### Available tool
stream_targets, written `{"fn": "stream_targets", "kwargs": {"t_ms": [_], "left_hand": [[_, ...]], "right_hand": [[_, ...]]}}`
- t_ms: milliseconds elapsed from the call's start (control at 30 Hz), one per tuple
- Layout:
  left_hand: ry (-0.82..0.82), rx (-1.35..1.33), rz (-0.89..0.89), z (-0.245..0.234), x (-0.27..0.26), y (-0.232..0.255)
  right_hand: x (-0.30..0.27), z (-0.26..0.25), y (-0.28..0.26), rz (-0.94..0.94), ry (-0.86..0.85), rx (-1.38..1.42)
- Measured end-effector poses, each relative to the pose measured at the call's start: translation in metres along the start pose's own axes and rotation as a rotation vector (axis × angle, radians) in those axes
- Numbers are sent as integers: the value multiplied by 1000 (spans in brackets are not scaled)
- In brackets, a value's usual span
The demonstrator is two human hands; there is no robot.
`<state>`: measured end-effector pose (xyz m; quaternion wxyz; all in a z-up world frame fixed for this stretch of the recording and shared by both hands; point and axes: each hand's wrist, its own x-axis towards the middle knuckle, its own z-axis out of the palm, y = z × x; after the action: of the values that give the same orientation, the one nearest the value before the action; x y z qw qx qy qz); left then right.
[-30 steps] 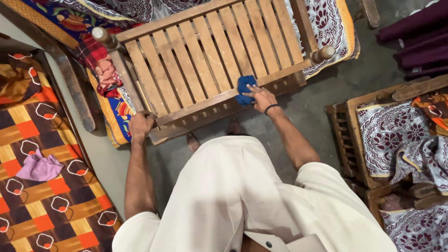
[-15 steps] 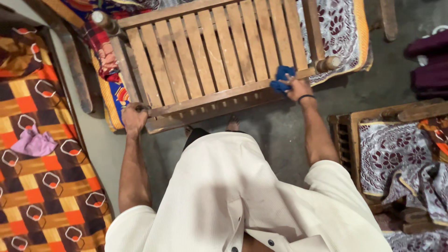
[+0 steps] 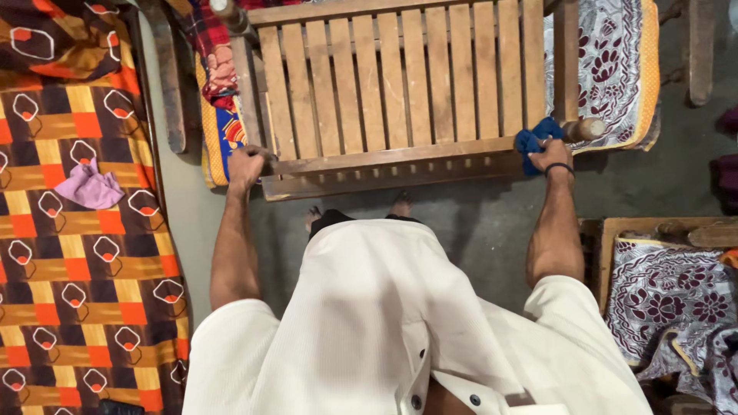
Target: The person wipes the slats and frame of a wooden chair using a blue cloth. They move around the chair to clean different sides and sections, including the legs and armrests.
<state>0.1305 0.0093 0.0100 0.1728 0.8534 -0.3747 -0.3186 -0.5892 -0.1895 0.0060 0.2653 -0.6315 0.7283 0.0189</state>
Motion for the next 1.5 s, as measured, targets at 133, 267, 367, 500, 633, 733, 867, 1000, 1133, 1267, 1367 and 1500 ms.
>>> {"fn": "stream_targets", "kwargs": {"t_ms": [133, 267, 367, 500, 633, 733, 867, 1000, 1133, 1267, 1367, 1500], "left_hand": [[-76, -25, -18, -6, 12, -8], [-157, -154, -30, -2, 23, -14], [-89, -74, 112, 2, 30, -18], [-66, -116, 78, 8, 29, -12], [-44, -190, 145, 5, 20, -9], [-24, -223, 191, 5, 21, -8], [-193, -473, 93, 0, 15, -1], [-285, -560, 59, -7, 11, 3], [-274, -567, 71, 1, 16, -4], [-184, -502, 125, 15, 25, -15], [-121, -511, 166, 19, 24, -16], [-152, -445, 175, 17, 24, -16]], "right_hand": [[-1, 16, -27, 99, -68, -230], [-11, 43, -63, 45, -71, -301], [-16, 59, -93, -5, -121, -368], [-41, 73, -152, -67, -158, -396], [-75, 98, -217, -198, -127, -528], [-88, 125, -256, -258, -119, -547], [-109, 149, -305, -329, -153, -557], [-139, 174, -357, -459, -156, -461], [-172, 213, -415, -659, -193, -372], [-200, 239, -461, -1064, -107, -244], [-206, 247, -474, -982, -184, -147], [-207, 259, -465, -793, -120, 214]]}}
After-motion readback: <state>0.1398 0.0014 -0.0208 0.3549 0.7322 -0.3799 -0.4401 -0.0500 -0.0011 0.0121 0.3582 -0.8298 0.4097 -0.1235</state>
